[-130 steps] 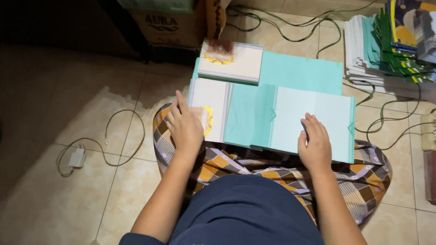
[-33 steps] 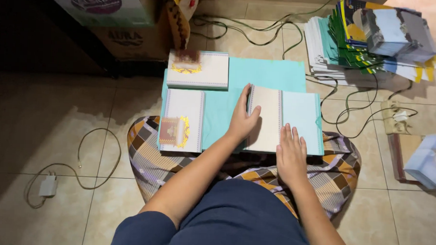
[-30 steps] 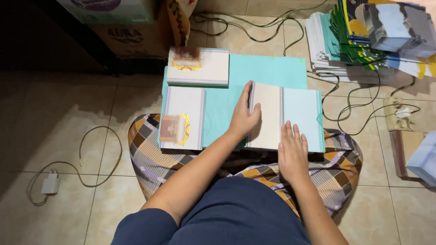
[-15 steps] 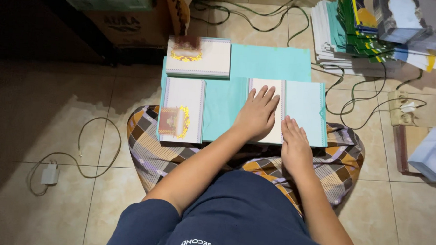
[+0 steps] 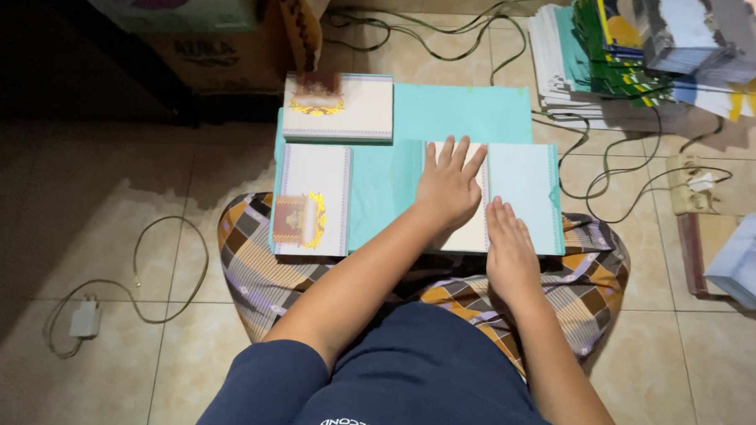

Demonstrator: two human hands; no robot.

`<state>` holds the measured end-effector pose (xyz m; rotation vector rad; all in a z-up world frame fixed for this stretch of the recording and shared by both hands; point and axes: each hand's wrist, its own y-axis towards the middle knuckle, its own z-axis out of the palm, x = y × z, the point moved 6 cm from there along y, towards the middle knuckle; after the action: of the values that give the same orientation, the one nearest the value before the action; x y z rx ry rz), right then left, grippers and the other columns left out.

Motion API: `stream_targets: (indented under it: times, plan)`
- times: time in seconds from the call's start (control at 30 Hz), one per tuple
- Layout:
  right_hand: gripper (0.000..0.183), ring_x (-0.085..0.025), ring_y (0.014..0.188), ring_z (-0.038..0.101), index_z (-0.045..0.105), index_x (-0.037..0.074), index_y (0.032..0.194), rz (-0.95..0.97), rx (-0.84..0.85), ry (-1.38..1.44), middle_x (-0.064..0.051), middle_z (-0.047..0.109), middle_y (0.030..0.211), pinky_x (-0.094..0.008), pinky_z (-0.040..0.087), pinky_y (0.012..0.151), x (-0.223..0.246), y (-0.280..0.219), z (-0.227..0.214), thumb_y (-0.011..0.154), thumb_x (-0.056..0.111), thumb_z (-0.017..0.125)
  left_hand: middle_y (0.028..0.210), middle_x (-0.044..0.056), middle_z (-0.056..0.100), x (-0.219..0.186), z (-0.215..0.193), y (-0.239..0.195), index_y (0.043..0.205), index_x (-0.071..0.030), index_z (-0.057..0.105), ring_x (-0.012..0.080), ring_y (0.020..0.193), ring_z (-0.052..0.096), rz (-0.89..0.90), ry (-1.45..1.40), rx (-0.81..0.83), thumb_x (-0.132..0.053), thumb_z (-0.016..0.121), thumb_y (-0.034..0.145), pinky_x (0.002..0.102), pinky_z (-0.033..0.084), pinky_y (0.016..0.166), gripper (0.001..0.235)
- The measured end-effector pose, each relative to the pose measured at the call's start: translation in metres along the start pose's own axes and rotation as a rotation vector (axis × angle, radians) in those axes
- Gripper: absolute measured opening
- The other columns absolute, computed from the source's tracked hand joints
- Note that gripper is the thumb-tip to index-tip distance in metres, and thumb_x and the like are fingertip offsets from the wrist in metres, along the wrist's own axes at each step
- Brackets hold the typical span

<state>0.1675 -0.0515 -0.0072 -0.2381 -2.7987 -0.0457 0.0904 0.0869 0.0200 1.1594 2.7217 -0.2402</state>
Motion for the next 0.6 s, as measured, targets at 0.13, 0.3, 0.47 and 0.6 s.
stream_targets:
  times: [0.13, 0.3, 0.47, 0.6]
  plan:
    - [0.060, -0.032, 0.154, 0.025, 0.033, 0.006, 0.159, 0.001, 0.012, 0.018, -0.014, 0.027, 0.168, -0.048, 0.018, 0.124, 0.006, 0.005, -0.007, 0.100, 0.004, 0.035, 0.169, 0.014, 0.023, 0.000, -0.007, -0.006, 0.164, -0.020, 0.024, 0.0374, 0.157, 0.016, 0.011, -0.035, 0.001, -0.031, 0.023, 0.098, 0.059, 0.011, 0.125, 0.067]
    - [0.059, -0.034, 0.153, 0.026, 0.034, 0.005, 0.159, -0.069, -0.058, -0.031, -0.016, 0.029, 0.167, -0.051, 0.020, 0.124, -0.007, 0.069, -0.005, 0.100, 0.004, 0.036, 0.168, 0.015, 0.026, 0.001, -0.009, -0.005, 0.163, -0.019, 0.026, 0.0384, 0.156, 0.019, 0.019, -0.061, -0.043, -0.032, 0.025, 0.098, 0.059, 0.012, 0.125, 0.066]
    - [0.058, -0.030, 0.156, 0.023, 0.033, 0.005, 0.160, -0.048, -0.057, -0.025, -0.013, 0.027, 0.169, -0.047, 0.015, 0.125, -0.016, 0.103, -0.005, 0.102, 0.006, 0.031, 0.168, 0.013, 0.026, 0.002, -0.005, -0.003, 0.163, -0.016, 0.025, 0.0347, 0.157, 0.017, -0.005, -0.059, -0.021, -0.034, 0.023, 0.098, 0.056, 0.010, 0.126, 0.068]
    - [0.059, -0.033, 0.155, 0.022, 0.031, 0.003, 0.160, -0.026, -0.046, -0.037, -0.017, 0.025, 0.168, -0.049, 0.015, 0.125, -0.007, 0.063, -0.004, 0.101, 0.007, 0.034, 0.167, 0.015, 0.027, 0.003, -0.001, 0.000, 0.162, -0.012, 0.025, 0.0342, 0.157, 0.019, -0.033, -0.077, -0.035, -0.034, 0.023, 0.098, 0.055, 0.010, 0.126, 0.068]
